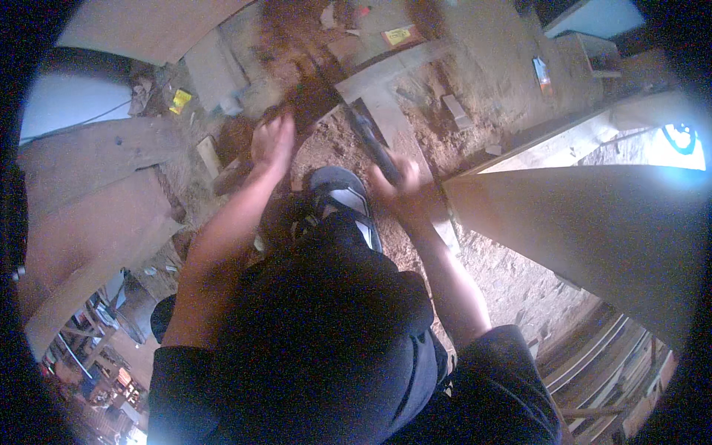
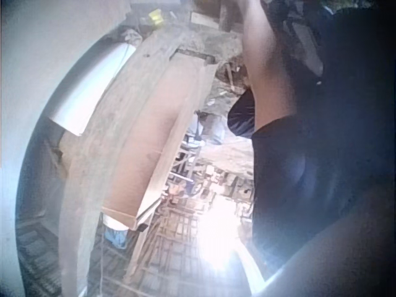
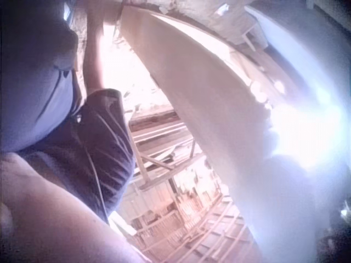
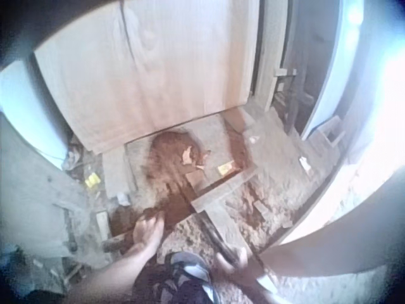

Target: The person is sawing a piece of wood using a hand saw. They hold the wood steady with one hand and use the saw with the other to cut through the material.

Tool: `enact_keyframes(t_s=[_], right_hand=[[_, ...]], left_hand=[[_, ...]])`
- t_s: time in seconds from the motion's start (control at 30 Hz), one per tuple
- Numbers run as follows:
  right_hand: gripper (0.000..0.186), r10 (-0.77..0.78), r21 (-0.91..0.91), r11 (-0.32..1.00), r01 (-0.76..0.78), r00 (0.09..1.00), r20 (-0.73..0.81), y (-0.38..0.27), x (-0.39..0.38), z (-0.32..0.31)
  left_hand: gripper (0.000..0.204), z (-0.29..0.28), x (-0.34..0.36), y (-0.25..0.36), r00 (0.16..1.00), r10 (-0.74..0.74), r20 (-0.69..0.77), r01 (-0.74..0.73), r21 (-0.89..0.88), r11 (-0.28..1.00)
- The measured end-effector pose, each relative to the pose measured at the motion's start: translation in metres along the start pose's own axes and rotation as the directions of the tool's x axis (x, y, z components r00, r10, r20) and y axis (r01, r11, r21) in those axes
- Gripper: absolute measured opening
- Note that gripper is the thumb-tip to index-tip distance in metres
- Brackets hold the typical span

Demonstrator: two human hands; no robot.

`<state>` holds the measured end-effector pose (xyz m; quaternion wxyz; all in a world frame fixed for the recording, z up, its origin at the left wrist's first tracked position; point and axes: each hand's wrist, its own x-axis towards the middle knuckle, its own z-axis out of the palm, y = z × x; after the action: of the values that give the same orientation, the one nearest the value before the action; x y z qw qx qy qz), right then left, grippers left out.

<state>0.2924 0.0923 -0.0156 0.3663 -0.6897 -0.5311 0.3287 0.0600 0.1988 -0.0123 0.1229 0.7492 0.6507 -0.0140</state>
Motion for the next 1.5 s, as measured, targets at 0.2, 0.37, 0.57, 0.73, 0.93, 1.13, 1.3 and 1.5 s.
enact_keyframes(t_s=[0.2, 0.37, 0.57, 0.73, 0.93, 1.13, 1.3, 1.5], right_hand=[[0.010, 0.195, 0.167, 0.964, -0.206, 0.978, 0.080, 0.042, -0.064, -0.038], [0.013, 0.117, 0.090, 0.986, -0.137, 0.974, 0.196, 0.029, 0.012, -0.003], [0.019, 0.088, 0.089, 0.991, -0.104, 0.981, 0.172, 0.039, -0.021, -0.019], [0.020, 0.329, 0.119, 0.929, -0.350, 0.930, 0.165, 0.006, 0.029, 0.007], [0.018, 0.177, 0.059, 0.979, -0.193, 0.962, 0.207, 0.018, -0.032, -0.041], [0.015, 0.130, 0.238, 0.955, -0.180, 0.969, 0.209, -0.008, 0.034, 0.002], [0.012, 0.144, 0.078, 0.983, -0.164, 0.966, 0.214, 0.011, -0.016, -0.035], [0.009, 0.213, 0.199, 0.951, -0.238, 0.967, 0.139, 0.014, 0.001, -0.026]], left_hand=[[0.036, 0.024, 0.008, -0.007, 0.983, 0.170, -0.071, -0.159, 0.145, 0.977], [0.037, 0.026, 0.009, -0.018, 0.994, 0.106, 0.020, -0.107, 0.149, 0.983], [0.030, 0.029, 0.012, -0.014, 0.984, 0.164, -0.074, -0.156, 0.106, 0.982], [0.031, 0.021, 0.011, -0.016, 0.997, 0.065, 0.052, -0.068, 0.057, 0.996], [0.027, 0.033, 0.013, -0.016, 0.980, 0.166, -0.111, -0.158, 0.073, 0.985], [0.033, 0.042, 0.009, -0.026, 0.981, 0.175, -0.085, -0.166, 0.097, 0.981], [0.037, 0.031, 0.016, -0.026, 0.987, 0.148, -0.065, -0.148, 0.001, 0.989], [0.041, 0.035, 0.012, -0.023, 0.985, 0.162, -0.064, -0.161, 0.015, 0.987]])
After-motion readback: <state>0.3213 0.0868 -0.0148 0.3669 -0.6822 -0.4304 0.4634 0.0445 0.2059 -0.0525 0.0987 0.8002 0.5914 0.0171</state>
